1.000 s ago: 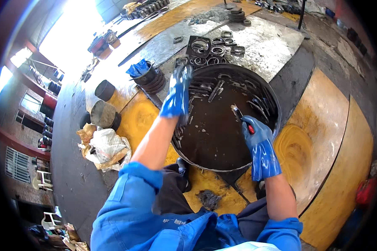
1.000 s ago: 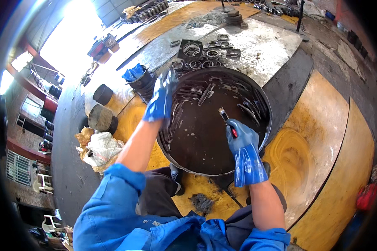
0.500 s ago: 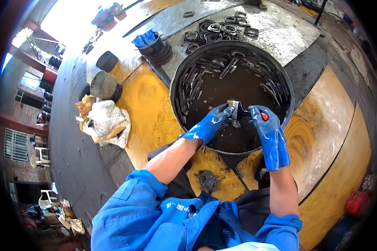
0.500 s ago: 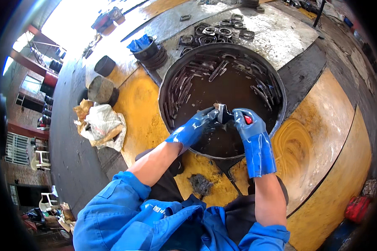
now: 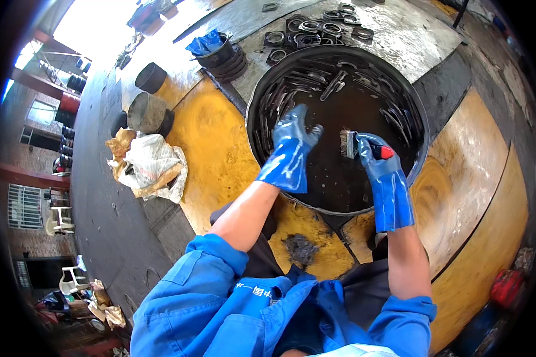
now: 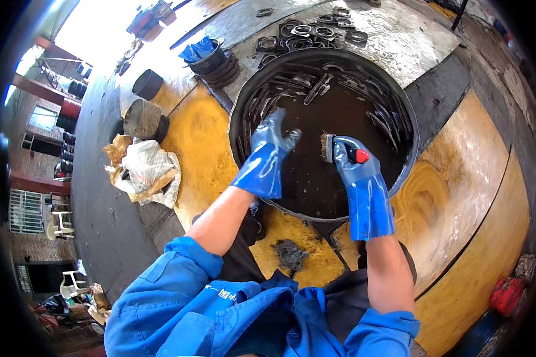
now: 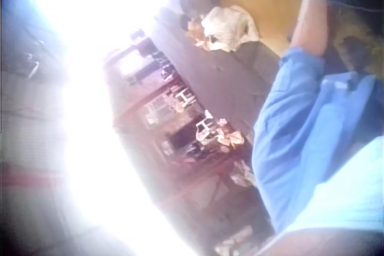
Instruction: The person cleans various metal gears and components by scrubbing them with a brush inside a large tub of dark liquid.
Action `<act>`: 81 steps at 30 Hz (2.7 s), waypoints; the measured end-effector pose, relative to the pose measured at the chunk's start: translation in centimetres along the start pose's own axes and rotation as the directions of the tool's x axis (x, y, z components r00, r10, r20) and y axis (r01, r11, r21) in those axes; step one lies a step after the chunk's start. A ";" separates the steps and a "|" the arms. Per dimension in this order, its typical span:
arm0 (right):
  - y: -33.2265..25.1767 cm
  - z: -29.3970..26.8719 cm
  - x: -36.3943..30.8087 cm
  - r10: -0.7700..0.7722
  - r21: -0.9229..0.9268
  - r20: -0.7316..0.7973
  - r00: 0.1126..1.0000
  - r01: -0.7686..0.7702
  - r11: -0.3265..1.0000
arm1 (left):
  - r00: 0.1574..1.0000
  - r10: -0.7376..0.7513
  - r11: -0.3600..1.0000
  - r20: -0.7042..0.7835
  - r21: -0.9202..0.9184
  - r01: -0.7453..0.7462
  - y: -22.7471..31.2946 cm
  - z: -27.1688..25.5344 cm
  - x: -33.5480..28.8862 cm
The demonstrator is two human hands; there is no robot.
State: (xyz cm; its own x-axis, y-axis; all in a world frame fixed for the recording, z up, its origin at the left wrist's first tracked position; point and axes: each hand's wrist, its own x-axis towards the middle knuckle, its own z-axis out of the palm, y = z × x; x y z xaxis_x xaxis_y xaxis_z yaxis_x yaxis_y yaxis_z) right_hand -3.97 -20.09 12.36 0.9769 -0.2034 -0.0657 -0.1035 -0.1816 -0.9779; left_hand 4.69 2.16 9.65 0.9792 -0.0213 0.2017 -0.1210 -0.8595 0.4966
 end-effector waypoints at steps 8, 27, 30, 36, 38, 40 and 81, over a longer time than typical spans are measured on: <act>1.7 -0.2 0.0 -0.201 -0.415 0.017 0.979 0.190 0.890 | 0.985 -0.163 0.967 0.052 0.207 0.149 -6.0 -2.8 3.0; -0.7 -1.9 -1.4 -0.274 -0.494 -0.055 0.960 0.212 0.843 | 0.901 -0.310 0.838 0.305 0.536 0.106 -4.3 -0.9 2.1; -0.6 -2.1 -1.4 -0.265 -0.492 -0.051 0.963 0.207 0.846 | 0.864 -0.374 0.800 0.337 0.589 0.116 -2.5 -0.8 1.9; -0.9 -1.9 -1.5 -0.264 -0.515 -0.026 0.964 0.213 0.830 | 0.898 -0.320 0.786 0.303 0.614 0.073 -1.0 0.0 0.5; -0.6 -2.0 -1.4 -0.243 -0.515 -0.024 0.970 0.197 0.834 | 0.935 -0.210 0.791 0.285 0.612 -0.009 -1.4 1.0 -0.1; -0.5 -1.8 -1.4 -0.265 -0.515 -0.030 0.964 0.213 0.831 | 0.974 -0.094 0.764 0.206 0.642 -0.062 -2.8 2.0 -0.3; 5.3 1.9 5.8 0.534 0.269 -0.023 0.845 -0.509 0.817 | 0.741 -0.120 0.680 0.661 -0.489 0.547 -3.5 4.6 -2.7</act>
State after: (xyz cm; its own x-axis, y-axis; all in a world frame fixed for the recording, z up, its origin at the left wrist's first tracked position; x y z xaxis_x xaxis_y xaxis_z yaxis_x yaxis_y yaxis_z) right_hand 1.51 -20.38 6.42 0.7660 -0.2911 -0.5731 -0.5317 0.2141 -0.8194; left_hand 3.26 2.88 3.45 0.8476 -0.2499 -0.4681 0.3733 -0.3462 0.8607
